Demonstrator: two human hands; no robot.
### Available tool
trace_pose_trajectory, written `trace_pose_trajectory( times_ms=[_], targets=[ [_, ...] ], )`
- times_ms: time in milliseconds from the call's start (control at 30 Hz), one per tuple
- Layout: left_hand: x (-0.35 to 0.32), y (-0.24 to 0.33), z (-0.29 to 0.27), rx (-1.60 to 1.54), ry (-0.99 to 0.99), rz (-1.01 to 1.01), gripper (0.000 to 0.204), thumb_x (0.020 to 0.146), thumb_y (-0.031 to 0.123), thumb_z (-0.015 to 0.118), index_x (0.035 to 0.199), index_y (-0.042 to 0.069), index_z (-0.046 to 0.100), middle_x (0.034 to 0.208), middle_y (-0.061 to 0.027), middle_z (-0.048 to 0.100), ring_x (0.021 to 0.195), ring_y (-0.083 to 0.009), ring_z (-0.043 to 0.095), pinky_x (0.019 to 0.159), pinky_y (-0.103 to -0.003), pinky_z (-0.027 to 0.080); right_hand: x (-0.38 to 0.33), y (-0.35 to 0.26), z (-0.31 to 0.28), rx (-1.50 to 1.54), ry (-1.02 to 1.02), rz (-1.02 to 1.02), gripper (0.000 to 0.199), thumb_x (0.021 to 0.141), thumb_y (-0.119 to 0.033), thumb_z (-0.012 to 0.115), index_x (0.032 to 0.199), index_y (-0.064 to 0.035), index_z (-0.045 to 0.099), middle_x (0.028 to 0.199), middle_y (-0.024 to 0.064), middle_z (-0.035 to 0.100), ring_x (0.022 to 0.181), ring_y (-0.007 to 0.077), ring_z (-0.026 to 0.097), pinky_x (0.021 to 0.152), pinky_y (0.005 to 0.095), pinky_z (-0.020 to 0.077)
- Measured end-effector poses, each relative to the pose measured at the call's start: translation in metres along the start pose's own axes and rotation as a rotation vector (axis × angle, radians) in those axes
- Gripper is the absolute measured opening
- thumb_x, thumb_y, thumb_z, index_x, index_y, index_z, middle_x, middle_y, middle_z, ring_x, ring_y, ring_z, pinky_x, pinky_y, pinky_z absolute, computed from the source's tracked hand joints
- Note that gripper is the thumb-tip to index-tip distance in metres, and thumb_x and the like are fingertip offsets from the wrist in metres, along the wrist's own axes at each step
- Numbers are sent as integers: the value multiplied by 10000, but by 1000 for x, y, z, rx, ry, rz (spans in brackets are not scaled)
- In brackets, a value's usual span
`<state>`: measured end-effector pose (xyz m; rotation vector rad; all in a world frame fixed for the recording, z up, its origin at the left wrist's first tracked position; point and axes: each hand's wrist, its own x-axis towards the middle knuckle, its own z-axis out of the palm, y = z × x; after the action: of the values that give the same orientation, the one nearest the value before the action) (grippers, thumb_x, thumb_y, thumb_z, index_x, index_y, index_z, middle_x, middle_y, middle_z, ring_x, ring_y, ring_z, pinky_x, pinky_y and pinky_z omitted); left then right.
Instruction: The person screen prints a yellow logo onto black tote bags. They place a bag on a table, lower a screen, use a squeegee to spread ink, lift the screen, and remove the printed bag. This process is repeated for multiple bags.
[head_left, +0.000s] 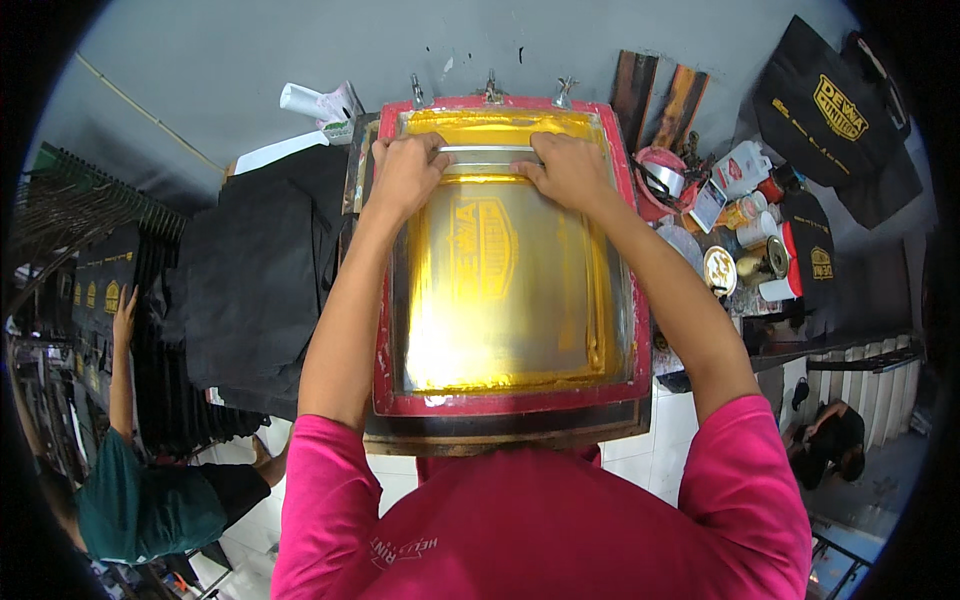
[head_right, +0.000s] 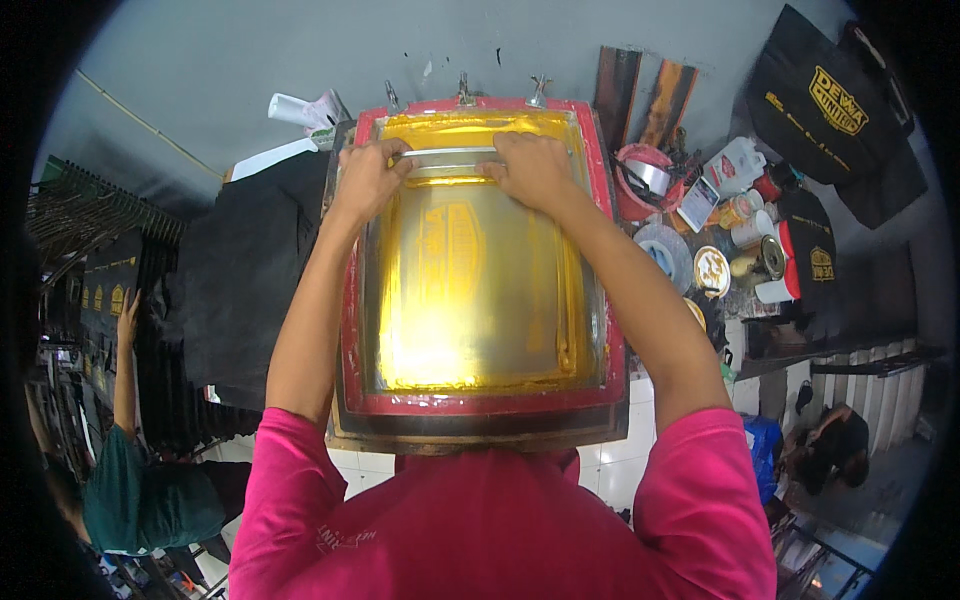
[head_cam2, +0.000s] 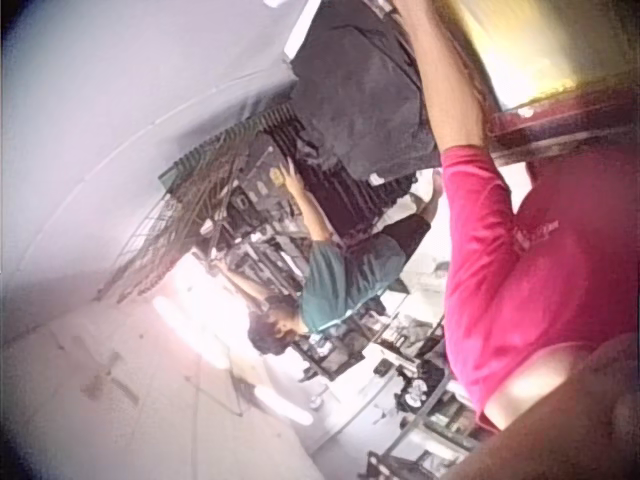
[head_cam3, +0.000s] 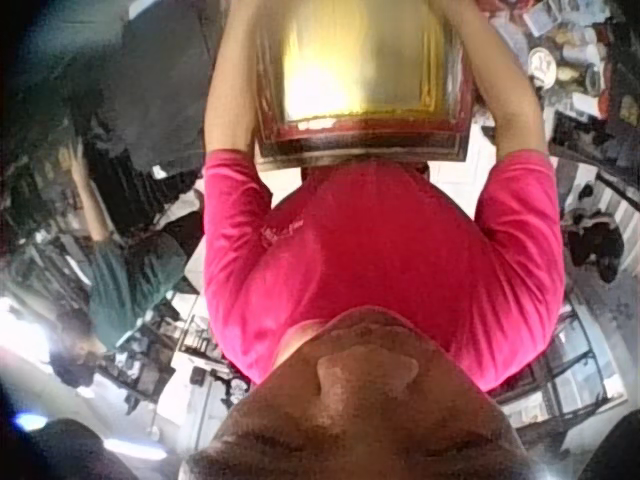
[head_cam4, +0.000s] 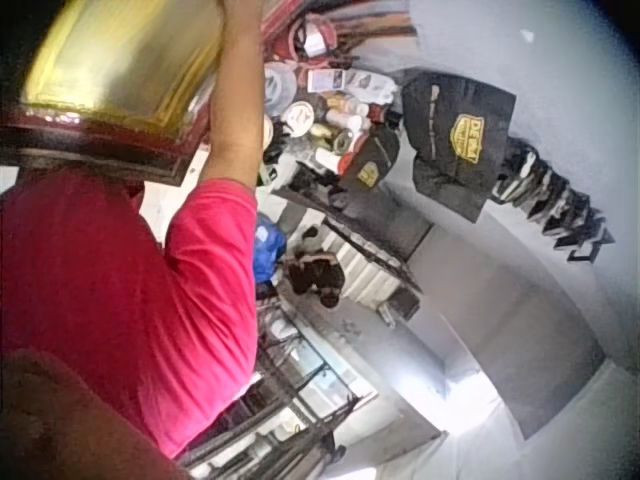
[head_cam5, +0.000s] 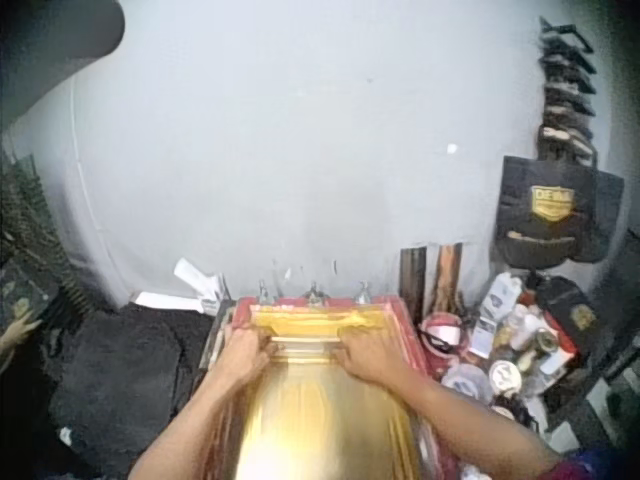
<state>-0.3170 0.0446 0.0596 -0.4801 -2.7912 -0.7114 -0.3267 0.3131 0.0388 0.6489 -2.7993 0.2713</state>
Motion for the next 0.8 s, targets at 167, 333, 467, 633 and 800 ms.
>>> trace_pose_trajectory(
  times_ms=[167,333,467,633,800],
  targets=[
    [-54,15,-4,-69,-2,-12,262,946,279,699,1009,33,764,968,-183,747,936,-353,676,1030,-478,349,-46,-28,-16,28,-9,-13,409,921,-452,682,947,-46,646,960,160,723,915,365,691,792,493,527],
    [-115,40,-16,-93,15,13,201,944,217,704,995,29,758,979,-171,743,953,-338,668,1038,-459,334,-102,-61,-34,75,-5,-10,385,920,-440,683,923,-59,625,908,137,689,875,347,681,763,484,526],
    [-174,59,-23,-92,-24,10,166,938,173,699,1008,30,746,966,-148,729,972,-310,659,1038,-458,328,-156,-82,-28,57,42,-59,395,900,-449,698,877,-72,585,816,120,628,783,333,651,675,473,493],
    [-248,91,-45,-74,-84,-11,162,885,141,743,1010,38,740,963,-112,729,1003,-269,665,1042,-464,315,-226,-124,-41,10,50,-92,310,869,-392,711,861,-110,582,808,56,596,768,245,624,650,405,481],
    [-289,85,-36,-143,-33,44,268,873,204,779,1083,43,740,1075,-77,748,1195,-259,626,1081,-484,295,-262,-139,-38,-43,129,-130,231,774,-270,709,880,-98,595,855,47,599,821,229,622,703,384,487]
  ],
)
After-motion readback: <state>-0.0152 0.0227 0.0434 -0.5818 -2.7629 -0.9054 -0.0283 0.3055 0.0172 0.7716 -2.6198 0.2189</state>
